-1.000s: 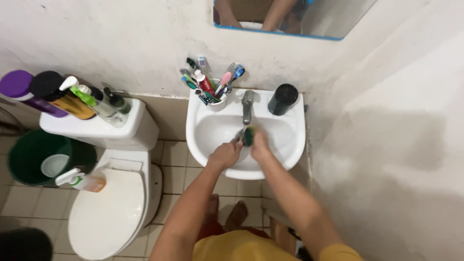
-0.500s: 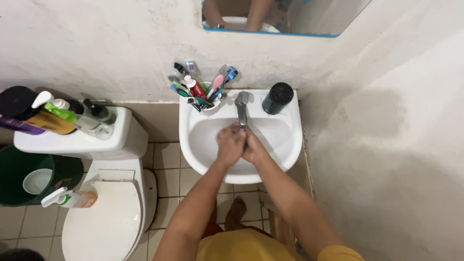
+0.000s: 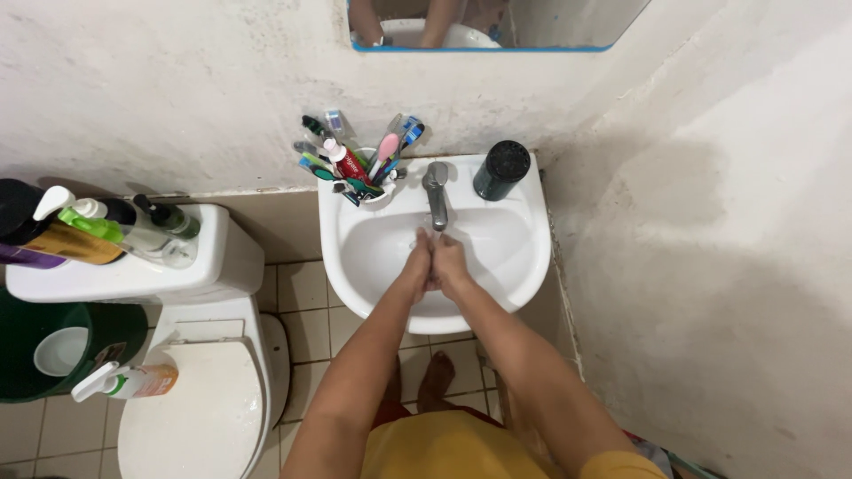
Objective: The recorder is cleaning a bathroom sink using a sponge and water.
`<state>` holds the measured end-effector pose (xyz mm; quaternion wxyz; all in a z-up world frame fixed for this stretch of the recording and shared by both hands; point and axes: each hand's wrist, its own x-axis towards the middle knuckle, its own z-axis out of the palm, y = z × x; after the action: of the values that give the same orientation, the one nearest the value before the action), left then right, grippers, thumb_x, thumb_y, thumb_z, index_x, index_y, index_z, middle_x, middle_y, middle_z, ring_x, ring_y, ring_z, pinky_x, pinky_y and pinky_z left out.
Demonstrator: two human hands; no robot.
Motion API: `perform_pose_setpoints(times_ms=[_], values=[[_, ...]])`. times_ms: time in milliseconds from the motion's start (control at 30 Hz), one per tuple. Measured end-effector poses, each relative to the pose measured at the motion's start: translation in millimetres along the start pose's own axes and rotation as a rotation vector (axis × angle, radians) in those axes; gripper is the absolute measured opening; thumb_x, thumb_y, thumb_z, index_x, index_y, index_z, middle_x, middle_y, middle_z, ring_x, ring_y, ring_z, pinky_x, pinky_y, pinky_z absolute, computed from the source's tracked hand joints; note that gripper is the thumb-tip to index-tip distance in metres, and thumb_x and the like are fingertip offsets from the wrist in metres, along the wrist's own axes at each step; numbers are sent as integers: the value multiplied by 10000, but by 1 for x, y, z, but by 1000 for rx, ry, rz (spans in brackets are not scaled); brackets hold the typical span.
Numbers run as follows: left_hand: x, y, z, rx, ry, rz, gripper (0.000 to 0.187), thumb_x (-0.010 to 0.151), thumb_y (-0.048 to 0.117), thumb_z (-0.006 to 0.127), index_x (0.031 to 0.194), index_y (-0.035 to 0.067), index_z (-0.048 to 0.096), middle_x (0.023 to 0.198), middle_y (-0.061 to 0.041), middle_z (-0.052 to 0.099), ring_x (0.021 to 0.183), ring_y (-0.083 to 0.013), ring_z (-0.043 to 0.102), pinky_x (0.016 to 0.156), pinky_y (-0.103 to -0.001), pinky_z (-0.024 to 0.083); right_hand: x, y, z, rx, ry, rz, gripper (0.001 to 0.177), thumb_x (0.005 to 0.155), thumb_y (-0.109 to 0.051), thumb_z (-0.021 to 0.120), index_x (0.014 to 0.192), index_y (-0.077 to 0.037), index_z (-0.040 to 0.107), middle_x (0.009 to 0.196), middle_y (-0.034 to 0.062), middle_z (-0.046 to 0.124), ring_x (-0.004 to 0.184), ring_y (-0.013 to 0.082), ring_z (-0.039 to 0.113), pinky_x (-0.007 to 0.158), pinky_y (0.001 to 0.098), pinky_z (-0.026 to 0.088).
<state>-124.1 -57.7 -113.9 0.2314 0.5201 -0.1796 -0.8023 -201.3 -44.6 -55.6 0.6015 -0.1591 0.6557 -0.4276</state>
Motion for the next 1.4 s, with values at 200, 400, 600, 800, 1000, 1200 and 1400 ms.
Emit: perform_pose_setpoints(times_ms=[200, 400, 600, 800, 1000, 1200, 1400], values=[[-28, 10, 5, 669, 181, 412, 413, 955, 414, 513, 935, 49, 706, 741, -182, 735, 690, -342, 769, 612, -442, 616, 35, 18, -35, -307, 217, -486, 265, 1014, -260, 579, 1055, -12, 662, 840, 107, 673, 707, 247, 625, 628, 389, 495], [12, -18, 4, 1190, 362, 666, 425, 1083, 387, 499, 984, 49, 735, 1076, -236, 706, 1002, -445, 677, 887, -544, 517, -58, -117, 7, -796, 280, -1376, 510, 925, -221, 718, 1357, 16, 590, 1241, 264, 650, 1091, 430, 639, 870, 426, 529], [-2, -4, 2, 809, 290, 704, 438, 981, 378, 508, 1273, 84, 650, 1008, -266, 710, 990, -472, 654, 878, -556, 504, -6, -104, 2, -1103, 141, -1236, 245, 987, -229, 704, 1198, -106, 725, 1270, 123, 714, 1178, 310, 686, 937, 400, 541], [-23, -6, -34, 1228, 216, 566, 466, 1037, 382, 448, 1028, 51, 777, 1029, -245, 730, 948, -427, 676, 880, -515, 509, 83, 47, -45, 285, 58, -161, 252, 915, -172, 652, 1115, -25, 607, 1064, 142, 583, 935, 267, 611, 808, 429, 533], [-161, 37, -53, 1778, 240, 556, 391, 954, 325, 502, 815, 103, 792, 839, -152, 761, 816, -305, 741, 909, -420, 519, 78, 106, -5, -977, -664, -507, 638, 1004, -302, 559, 1508, -4, 307, 1544, 256, 319, 1444, 410, 208, 1197, 548, 177], [-142, 27, -56, 1597, 321, 755, 352, 928, 328, 535, 779, 108, 767, 796, -163, 752, 767, -332, 740, 776, -472, 557, -12, 14, 21, -1561, -680, -451, 818, 995, -414, 506, 1622, -89, 94, 1720, 149, 11, 1586, 346, -66, 1250, 567, 22], [-145, 33, -50, 1690, 305, 582, 402, 927, 368, 515, 779, 99, 774, 824, -163, 762, 781, -315, 751, 771, -471, 567, 33, 53, 3, -1815, -527, -623, 772, 924, -426, 501, 1611, -171, 254, 1716, 114, 91, 1602, 286, 38, 1279, 531, 105]])
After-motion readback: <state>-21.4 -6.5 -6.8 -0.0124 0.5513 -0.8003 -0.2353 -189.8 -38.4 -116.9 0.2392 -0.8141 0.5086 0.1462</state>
